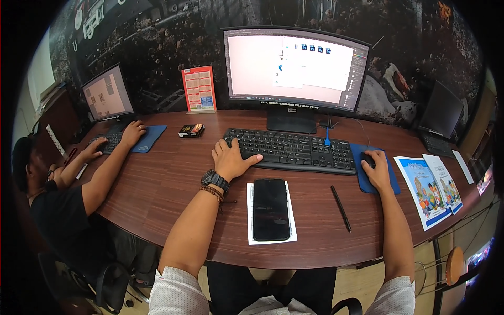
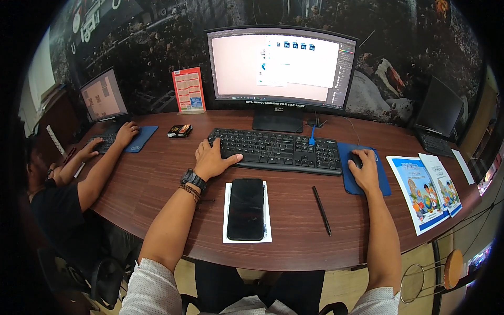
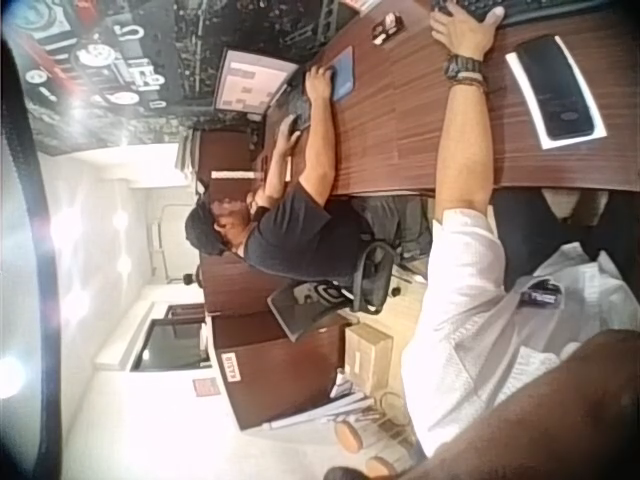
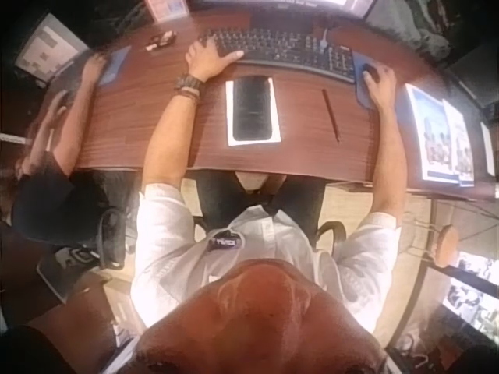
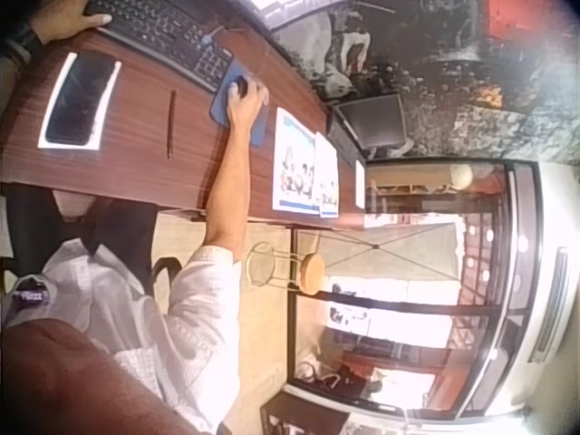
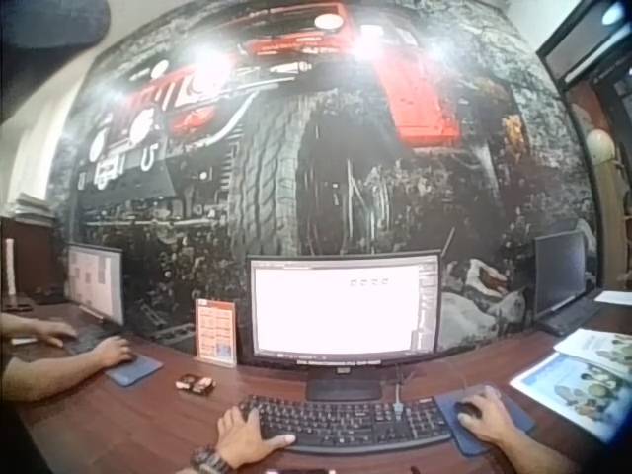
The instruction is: Designing a poster/flyer using computer software.
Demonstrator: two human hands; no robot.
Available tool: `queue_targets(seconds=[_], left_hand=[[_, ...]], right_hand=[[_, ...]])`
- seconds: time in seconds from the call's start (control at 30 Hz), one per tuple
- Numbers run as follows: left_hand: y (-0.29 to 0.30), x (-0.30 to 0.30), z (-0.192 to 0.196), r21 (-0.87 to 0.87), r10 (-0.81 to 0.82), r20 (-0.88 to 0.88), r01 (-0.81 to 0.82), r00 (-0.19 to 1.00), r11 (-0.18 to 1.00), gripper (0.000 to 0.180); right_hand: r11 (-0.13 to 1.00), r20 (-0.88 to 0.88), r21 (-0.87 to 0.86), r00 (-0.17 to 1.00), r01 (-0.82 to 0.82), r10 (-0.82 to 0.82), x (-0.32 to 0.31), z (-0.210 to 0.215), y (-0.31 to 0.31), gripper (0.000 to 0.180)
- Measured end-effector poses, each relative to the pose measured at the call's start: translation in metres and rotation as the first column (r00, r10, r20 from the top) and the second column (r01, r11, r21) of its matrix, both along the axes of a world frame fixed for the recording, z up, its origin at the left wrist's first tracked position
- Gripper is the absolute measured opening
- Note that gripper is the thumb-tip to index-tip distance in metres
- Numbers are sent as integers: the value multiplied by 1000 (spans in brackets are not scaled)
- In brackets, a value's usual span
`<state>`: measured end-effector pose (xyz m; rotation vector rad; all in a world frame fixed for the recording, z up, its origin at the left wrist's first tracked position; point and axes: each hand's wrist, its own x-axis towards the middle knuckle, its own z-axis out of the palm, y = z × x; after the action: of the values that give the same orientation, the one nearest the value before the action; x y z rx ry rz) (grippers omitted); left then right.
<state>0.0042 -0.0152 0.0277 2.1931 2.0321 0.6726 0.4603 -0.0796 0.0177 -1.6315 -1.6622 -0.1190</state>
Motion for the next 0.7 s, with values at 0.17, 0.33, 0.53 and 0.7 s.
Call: queue_targets(seconds=[0.17,0.33,0.53,0.7], left_hand=[[1,0,-1,2,-1,-3,1,1000,1000,111],[1,-1,-1,-2,3,-6,-3,1000,1000,111],[4,-3,-9,74,-1,-22,3,1000,997,110],[5,1,-9,68,-8,-20,10,1000,998,111]], right_hand=[[1000,7,2,1000,-4,4,1,-1,1,37],[1000,-1,-7,1000,-5,5,-1,0,0,37],[1000,-7,-15,1000,28,-28,0,0,0,36],[997,23,-20,997,76,-76,-6,3,-5,37]])
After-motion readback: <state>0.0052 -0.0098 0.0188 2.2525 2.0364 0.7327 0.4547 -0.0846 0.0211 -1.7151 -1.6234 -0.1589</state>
